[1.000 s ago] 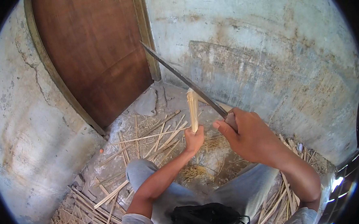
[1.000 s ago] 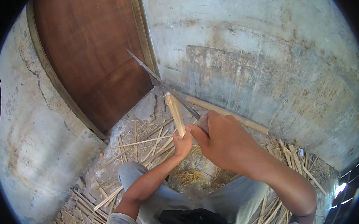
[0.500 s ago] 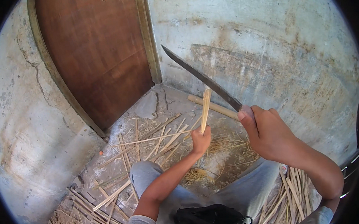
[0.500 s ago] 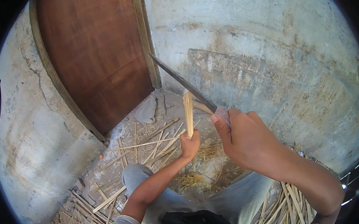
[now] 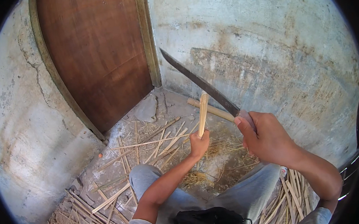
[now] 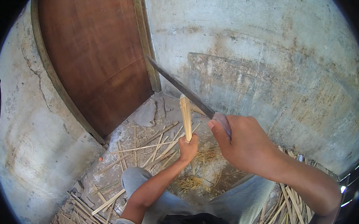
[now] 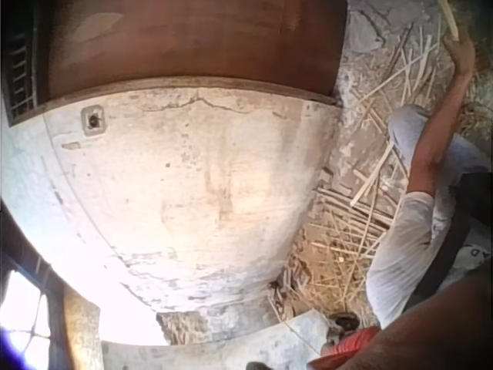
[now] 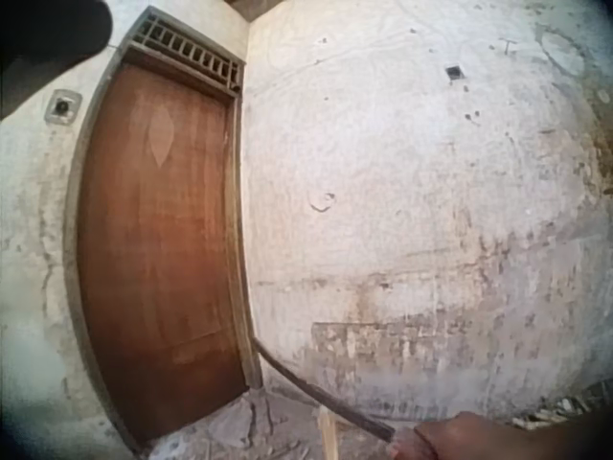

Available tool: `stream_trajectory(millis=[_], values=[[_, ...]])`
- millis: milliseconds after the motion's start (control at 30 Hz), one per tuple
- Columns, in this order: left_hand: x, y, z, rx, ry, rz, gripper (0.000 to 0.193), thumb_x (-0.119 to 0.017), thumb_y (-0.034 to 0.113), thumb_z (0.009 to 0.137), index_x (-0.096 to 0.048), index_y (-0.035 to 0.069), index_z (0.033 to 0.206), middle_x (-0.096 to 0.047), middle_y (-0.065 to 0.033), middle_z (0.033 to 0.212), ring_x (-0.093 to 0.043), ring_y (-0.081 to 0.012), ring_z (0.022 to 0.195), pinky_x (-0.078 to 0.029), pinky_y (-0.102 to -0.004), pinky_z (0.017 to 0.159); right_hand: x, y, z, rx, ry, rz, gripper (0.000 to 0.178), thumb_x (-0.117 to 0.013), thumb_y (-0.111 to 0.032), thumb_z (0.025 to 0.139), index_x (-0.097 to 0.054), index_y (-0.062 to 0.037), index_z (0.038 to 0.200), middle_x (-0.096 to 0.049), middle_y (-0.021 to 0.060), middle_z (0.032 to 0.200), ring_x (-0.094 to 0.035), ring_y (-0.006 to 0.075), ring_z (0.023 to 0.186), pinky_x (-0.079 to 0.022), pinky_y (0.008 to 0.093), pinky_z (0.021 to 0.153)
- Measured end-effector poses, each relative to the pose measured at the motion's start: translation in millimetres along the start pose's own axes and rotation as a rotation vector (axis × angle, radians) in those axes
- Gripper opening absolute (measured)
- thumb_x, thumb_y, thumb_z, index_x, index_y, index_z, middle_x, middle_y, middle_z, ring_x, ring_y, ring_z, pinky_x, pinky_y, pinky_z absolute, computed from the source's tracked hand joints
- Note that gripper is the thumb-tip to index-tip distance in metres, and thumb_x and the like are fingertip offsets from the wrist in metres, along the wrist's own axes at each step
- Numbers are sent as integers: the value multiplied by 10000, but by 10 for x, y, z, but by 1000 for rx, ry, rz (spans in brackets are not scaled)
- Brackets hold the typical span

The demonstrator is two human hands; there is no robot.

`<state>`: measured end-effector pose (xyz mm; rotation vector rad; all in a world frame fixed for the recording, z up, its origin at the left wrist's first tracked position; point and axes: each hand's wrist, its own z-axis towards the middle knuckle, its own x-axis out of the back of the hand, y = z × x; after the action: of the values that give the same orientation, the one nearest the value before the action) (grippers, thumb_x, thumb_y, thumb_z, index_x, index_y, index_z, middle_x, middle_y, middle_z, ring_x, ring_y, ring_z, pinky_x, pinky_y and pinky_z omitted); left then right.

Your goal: The person splits and shaves bamboo stalks into thin strips using a machete.

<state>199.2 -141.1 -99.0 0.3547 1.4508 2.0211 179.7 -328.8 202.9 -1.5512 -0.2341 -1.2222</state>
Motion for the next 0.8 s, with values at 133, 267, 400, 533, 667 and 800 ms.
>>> stream_trajectory(millis=[133,267,400,533,667,800], values=[[18,-15,27,-10,-11,-15,340,-583,113,885,-475,20,577,-436,39,526,-388,-46,524,-300,-298,449,49,-120,18,30,18,-163,408,-496,-260,983,-592,74,769,-577,277,622,-589,474,607,-472,487,596],[27,4,31,6,-33,-43,338,-587,113,882,-475,23,576,-433,49,541,-388,-45,527,-299,-297,448,39,-105,9,43,29,-243,401,-499,-256,981,-589,77,776,-566,285,621,-589,475,628,-464,503,604],[94,-13,33,18,-65,-78,335,-586,116,881,-487,27,573,-429,56,543,-394,-45,523,-299,-295,440,90,-196,-44,75,15,-194,385,-501,-250,981,-591,67,782,-566,273,617,-588,468,608,-452,507,574],[-25,600,82,1,-15,2,322,-579,106,874,-491,22,576,-428,53,542,-403,-45,520,-298,-293,435,378,-446,-113,-36,61,11,385,-506,-260,981,-591,65,792,-569,265,618,-583,465,596,-440,521,566],[9,444,-5,-57,-23,-44,286,-570,84,866,-511,2,598,-437,46,539,-421,-47,520,-312,-294,438,204,-281,-194,33,117,-41,387,-508,-271,981,-592,63,806,-571,274,632,-590,468,622,-439,521,580],[98,-111,-10,-180,63,79,307,-561,44,858,-435,-31,588,-359,-8,487,-394,-30,520,-309,-327,427,-99,53,-25,106,80,-171,390,-506,-275,982,-591,64,809,-576,276,633,-587,472,619,-436,513,577]])
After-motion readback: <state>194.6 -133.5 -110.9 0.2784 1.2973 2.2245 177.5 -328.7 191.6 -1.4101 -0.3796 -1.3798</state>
